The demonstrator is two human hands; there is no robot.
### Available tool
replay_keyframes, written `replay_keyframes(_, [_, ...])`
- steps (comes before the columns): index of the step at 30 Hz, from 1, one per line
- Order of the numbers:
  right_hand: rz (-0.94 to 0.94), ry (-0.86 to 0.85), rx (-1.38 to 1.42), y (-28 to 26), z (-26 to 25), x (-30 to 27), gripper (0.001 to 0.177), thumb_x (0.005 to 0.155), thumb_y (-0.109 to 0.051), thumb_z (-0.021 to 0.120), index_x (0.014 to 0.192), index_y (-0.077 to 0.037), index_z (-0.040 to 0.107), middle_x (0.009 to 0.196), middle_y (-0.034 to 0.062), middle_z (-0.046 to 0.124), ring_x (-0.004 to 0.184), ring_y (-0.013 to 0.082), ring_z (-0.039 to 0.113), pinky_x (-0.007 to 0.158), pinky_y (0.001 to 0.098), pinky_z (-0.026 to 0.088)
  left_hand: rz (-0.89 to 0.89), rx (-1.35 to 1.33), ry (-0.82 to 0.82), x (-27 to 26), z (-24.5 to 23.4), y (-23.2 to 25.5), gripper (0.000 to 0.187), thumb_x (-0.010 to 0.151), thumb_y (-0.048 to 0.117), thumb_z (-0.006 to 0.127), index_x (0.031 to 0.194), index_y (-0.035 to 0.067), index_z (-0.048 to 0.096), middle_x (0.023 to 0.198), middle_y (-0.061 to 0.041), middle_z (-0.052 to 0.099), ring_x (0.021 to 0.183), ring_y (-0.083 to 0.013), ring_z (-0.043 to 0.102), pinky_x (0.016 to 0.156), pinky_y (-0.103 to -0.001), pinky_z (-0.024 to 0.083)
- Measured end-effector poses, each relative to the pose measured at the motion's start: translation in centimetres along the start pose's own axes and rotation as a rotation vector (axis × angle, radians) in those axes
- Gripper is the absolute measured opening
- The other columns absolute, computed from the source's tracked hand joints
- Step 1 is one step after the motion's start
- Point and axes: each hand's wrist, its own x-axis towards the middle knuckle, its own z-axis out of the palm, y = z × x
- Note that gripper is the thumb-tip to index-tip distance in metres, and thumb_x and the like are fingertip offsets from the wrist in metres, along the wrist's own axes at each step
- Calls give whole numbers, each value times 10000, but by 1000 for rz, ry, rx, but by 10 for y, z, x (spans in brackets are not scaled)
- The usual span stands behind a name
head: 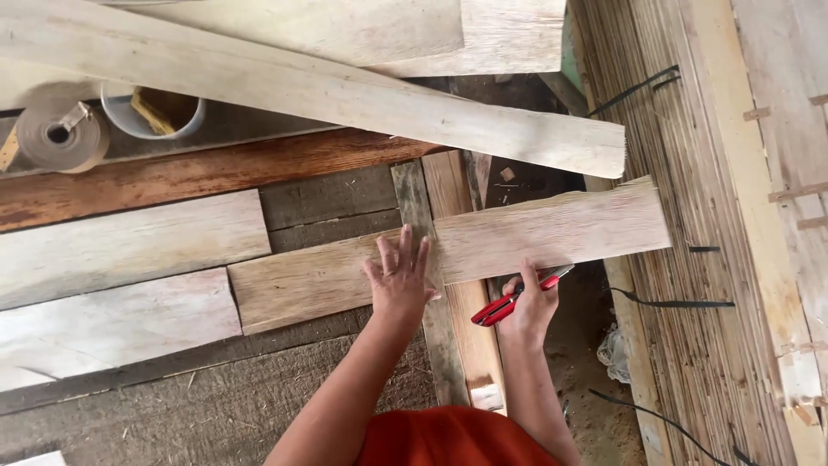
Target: Cutting thin wooden planks with a utility knife and arranging them to form a panel on the floor.
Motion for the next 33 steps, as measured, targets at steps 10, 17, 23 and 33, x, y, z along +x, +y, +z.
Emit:
replay_keyframes(10, [-410,-247,-246,11,-7,-53,196,985,-129,704,1028,-30,541,581,71,593,522,121,562,634,252,490,-17,62,-5,0,-1,3,917,962,489,609,1650,241,55,1706,-151,-132,1526,-478,-2,1143,-695,207])
replay_keyframes(17, [-441,-177,-125,-7,-26,-11,320,1037,-162,615,1314,-55,495,713,33,583,527,95,555,580,228,493,42,-11,-18,-5,-3,-8,949,950,513,624,1658,234,59,1710,-126,-164,1515,-510,-15,1117,-687,196])
replay_keyframes(23, [-315,-210,-173,-29,-29,-46,246,1018,-123,605,1224,-36,503,745,4,543,509,85,542,518,220,487,101,21,55,-6,4,-19,920,943,470,623,1654,256,81,1719,-93,-114,1498,-496,39,1098,-645,228])
replay_keyframes(33, [-65,-190,-132,-35,-43,-105,160,941,-119,662,981,-68,515,564,95,512,417,180,529,442,289,444,452,-409,769,35,51,-96,660,717,-4,515,1336,187,644,1430,-118,589,1130,-398,610,857,-466,578])
